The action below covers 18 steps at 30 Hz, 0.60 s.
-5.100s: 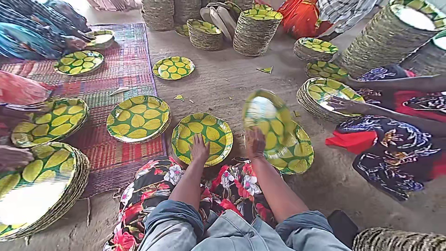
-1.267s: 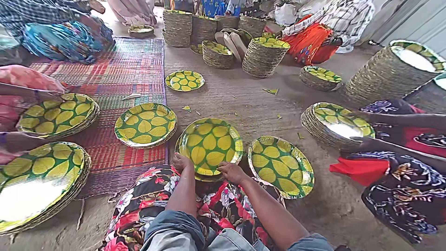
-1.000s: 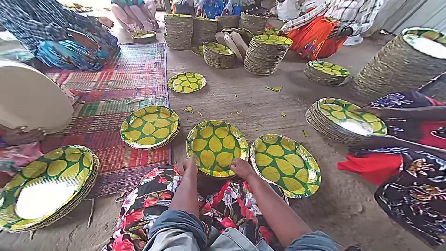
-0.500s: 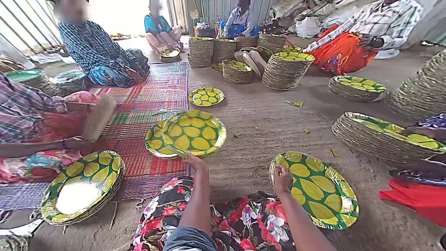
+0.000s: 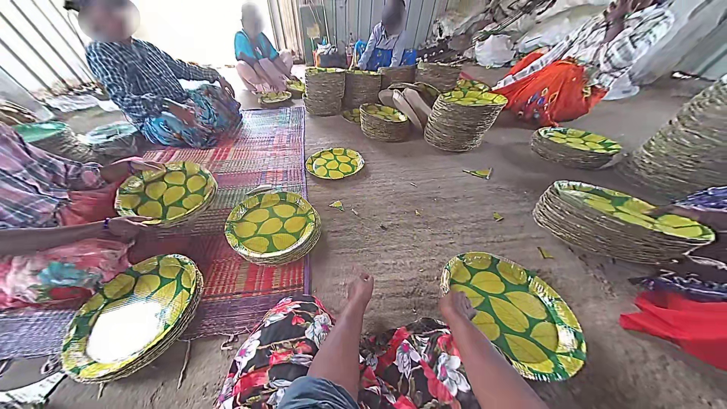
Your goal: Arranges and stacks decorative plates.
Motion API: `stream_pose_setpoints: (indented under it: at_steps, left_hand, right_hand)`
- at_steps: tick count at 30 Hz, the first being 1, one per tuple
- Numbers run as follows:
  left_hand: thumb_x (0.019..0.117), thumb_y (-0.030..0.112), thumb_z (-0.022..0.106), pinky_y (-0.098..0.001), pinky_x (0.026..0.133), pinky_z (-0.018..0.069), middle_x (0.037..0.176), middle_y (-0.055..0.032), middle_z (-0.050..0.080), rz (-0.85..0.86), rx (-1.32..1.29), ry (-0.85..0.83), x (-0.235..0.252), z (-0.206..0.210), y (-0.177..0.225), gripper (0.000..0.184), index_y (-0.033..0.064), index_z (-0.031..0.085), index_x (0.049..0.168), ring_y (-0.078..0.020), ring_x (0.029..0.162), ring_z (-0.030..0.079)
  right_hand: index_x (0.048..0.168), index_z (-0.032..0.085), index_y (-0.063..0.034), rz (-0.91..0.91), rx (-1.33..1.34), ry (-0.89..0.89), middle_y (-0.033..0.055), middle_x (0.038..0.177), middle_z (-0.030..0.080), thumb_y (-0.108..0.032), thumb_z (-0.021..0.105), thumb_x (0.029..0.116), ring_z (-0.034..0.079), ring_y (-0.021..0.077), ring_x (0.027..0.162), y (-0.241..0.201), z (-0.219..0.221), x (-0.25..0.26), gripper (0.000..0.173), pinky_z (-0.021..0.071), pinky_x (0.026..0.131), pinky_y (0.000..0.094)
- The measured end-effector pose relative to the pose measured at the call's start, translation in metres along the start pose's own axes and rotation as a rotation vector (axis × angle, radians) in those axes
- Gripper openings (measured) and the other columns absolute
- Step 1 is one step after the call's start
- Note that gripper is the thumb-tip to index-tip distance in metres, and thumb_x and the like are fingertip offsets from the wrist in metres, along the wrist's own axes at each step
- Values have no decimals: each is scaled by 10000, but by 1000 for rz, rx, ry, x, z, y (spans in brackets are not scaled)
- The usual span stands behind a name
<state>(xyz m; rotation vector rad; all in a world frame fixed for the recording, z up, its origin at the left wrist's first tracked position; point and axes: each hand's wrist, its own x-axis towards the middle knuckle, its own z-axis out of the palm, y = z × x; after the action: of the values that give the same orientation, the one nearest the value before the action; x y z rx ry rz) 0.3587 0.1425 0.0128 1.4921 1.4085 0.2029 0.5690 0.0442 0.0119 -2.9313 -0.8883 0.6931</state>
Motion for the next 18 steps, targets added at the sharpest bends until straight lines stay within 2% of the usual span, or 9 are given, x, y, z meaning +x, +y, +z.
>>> stream_pose_setpoints:
  at_steps: [4,6,8,10,12,14,15,16,18]
  left_hand:
    - [1116,295,392,-571,1110,439,1379,-205,631,78,201,-55,-8,1,3,432,68,536,1454,-365,1319,587]
    - [1118,291,389,-563,1108,447,1387,-193,629,99,249,-56,-8,3,3,437,79,512,1479,-356,1317,592]
    - [1117,286,402,-552,1114,443,1423,-187,606,130,257,-14,-10,4,5,444,90,493,1504,-352,1333,579]
    - [1112,275,411,-538,1169,398,1524,-211,512,210,222,117,-17,4,7,484,67,433,1549,-366,1411,506]
    - [1105,245,394,-525,1246,273,1607,-251,387,378,180,394,-18,7,7,522,-12,387,1559,-390,1511,360]
    - [1079,238,375,-585,1252,199,1622,-302,325,540,178,723,-14,9,6,558,-91,387,1530,-454,1534,282]
    - [1063,247,380,-610,1244,189,1615,-321,322,580,195,826,-11,8,5,574,-104,401,1517,-481,1528,276]
    - [1052,250,383,-615,1245,176,1617,-322,318,589,215,850,-11,6,4,579,-94,410,1517,-483,1529,270]
    - [1060,252,438,-573,1267,147,1645,-284,289,502,300,672,-14,2,4,561,-31,412,1544,-435,1558,226]
  right_hand:
    - [1497,491,-34,-22,147,100,246,1513,507,-237,543,1049,461,395,1437,8,0,3,494,317,1166,640]
    - [1460,543,-48,-30,189,220,234,1475,552,-292,444,1096,493,389,1412,7,-5,1,449,343,1146,628]
    - [1404,589,-6,-107,202,351,255,1440,569,-225,424,1104,498,415,1393,7,-10,-7,406,369,1108,625]
    - [1318,628,72,-298,181,499,308,1374,599,-133,473,1074,536,465,1342,7,-11,-19,353,407,1068,638]
    - [1285,628,126,-568,133,550,344,1341,606,-81,496,1047,560,503,1304,4,-8,-31,342,440,1041,651]
    - [1239,665,119,-829,80,509,337,1263,650,-40,540,1012,629,508,1205,0,2,-39,304,514,963,636]
    - [1237,677,81,-911,27,399,309,1256,662,-60,522,1029,641,478,1199,-2,6,-41,295,523,969,608]
    - [1281,670,41,-963,-41,240,281,1303,650,-90,488,1055,617,446,1251,-4,10,-41,318,493,1034,583]
    - [1317,663,4,-1012,-205,-26,251,1363,626,-135,492,1057,567,418,1319,-12,11,-38,341,421,1106,574]
